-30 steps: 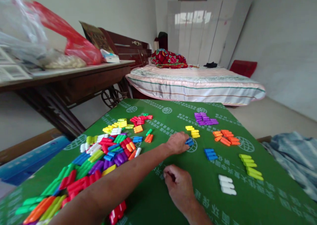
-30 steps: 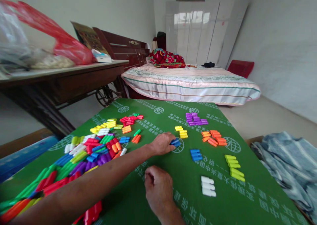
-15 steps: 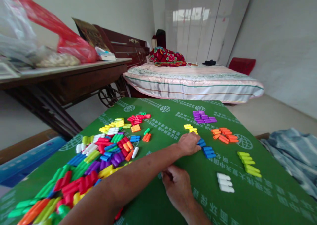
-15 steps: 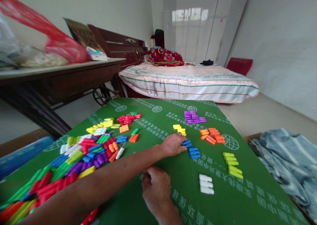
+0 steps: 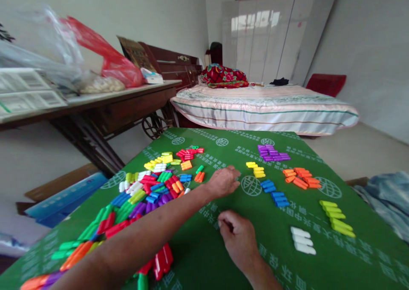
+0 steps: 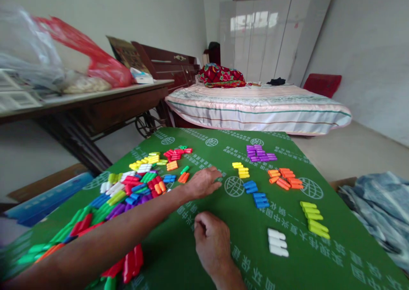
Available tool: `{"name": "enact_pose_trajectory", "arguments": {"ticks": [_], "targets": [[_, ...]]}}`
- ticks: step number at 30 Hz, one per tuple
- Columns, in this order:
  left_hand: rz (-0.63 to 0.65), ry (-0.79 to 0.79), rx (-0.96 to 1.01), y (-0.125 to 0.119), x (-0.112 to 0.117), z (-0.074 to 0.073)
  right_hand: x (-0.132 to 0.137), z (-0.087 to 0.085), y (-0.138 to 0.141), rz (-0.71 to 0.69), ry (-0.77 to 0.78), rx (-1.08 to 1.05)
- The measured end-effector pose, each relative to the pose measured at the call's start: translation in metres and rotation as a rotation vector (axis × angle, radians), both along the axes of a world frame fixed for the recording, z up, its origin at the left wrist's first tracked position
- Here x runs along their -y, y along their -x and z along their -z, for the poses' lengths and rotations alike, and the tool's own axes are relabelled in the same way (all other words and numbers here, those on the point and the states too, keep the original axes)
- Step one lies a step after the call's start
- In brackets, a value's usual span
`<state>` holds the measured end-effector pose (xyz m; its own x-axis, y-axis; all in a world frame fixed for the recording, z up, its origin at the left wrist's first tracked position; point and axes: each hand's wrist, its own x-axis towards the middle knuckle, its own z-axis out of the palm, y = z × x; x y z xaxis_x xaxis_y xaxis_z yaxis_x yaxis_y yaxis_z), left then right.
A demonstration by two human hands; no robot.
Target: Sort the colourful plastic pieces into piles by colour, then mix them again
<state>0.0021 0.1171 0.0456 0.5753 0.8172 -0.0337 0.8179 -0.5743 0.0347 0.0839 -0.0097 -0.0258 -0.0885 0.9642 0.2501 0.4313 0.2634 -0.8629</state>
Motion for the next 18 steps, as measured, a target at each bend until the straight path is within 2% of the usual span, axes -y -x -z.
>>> {"name": "enact_pose_trajectory", "arguments": {"ticks": [5, 9, 13, 18], "targets": [[-0.273, -0.040, -0.087, 0.074, -0.025, -0.013, 0.002, -0.001, 0.000, -0.001, 0.005, 0.025], [-0.414, -0.019, -0.155, 0.113, -0.037, -0.022, 0.003, 0.000, -0.001, 0.005, 0.010, 0.021], [-0.451, 0.018, -0.188, 0.128, -0.033, -0.027, 0.003, 0.000, -0.001, -0.004, 0.015, 0.028], [-0.445, 0.056, -0.169, 0.117, -0.023, -0.020, 0.004, 0.000, -0.001, 0.000, 0.020, 0.012]]}}
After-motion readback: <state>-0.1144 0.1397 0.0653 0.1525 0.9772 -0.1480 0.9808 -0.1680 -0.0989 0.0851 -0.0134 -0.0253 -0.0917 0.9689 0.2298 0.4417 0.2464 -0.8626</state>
